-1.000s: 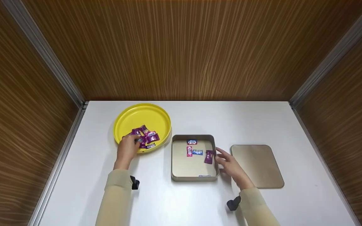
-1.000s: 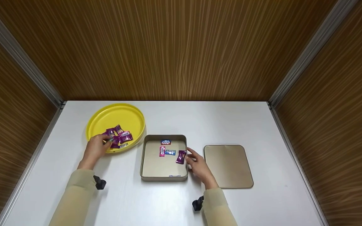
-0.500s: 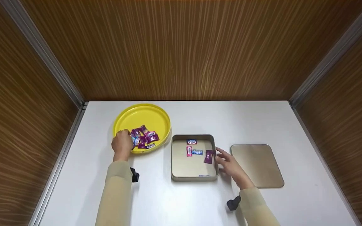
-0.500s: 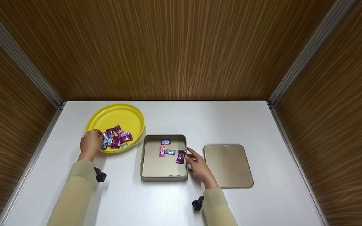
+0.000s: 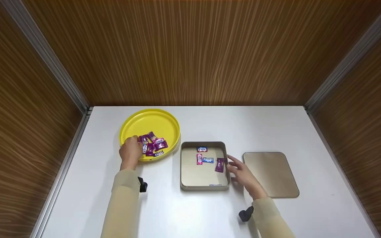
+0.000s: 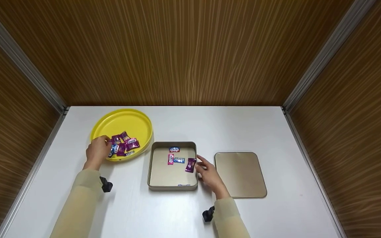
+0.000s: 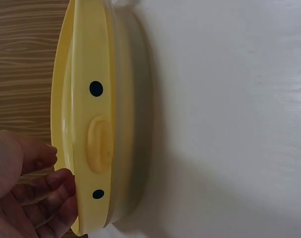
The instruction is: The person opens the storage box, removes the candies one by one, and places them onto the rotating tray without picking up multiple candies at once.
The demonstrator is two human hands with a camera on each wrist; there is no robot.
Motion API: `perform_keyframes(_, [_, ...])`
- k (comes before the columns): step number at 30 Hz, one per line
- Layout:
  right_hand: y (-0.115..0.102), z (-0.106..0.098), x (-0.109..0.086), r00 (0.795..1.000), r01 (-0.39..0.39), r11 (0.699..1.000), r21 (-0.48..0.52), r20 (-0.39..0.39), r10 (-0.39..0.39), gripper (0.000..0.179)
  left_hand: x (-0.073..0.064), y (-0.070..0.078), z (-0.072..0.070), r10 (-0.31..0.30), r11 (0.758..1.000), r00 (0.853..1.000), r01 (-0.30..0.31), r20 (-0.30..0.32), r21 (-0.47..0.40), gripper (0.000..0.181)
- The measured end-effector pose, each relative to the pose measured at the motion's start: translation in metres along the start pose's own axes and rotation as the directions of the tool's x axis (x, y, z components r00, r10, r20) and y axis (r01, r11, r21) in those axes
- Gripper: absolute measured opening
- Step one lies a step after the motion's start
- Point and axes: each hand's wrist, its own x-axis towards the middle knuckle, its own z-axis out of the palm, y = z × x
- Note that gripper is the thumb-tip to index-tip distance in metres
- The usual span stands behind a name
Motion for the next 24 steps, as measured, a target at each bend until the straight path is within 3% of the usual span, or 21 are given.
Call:
perform_keyframes(5, [0.001,-0.001,0.001,1.000,0.002,1.000,-0.004,0.004,-0.002,0.054,-0.006,0.012,0.002,0.047,0.999,0.999,-0.047,-0.014,0.009,0.025])
perform_keyframes(11, [0.000,-0.001,0.002,1.000,0.012,1.000,-0.001,0.003,-0.012,0.054,-0.020,0.036,0.007,0.155,0.988,0.988,-0.154,-0.023,0.032,0.025])
perform_keyframes(15, [0.001,-0.002,0.002,1.000,0.024,1.000,0.013,0.005,-0.024,0.054,-0.031,0.054,0.012,0.243,0.970,0.970,-0.242,-0.019,0.032,0.027])
perform_keyframes(21, [0.001,-0.003,0.000,1.000,0.017,1.000,-0.012,0.001,-0.017,0.054,-0.050,0.080,0.023,0.377,0.925,0.926,-0.374,-0.032,0.072,0.022])
perform_keyframes(24, [0.000,-0.003,-0.001,1.000,0.014,1.000,-0.010,0.005,-0.014,0.054,-0.059,0.094,0.028,0.418,0.905,0.908,-0.416,0.001,0.086,0.021])
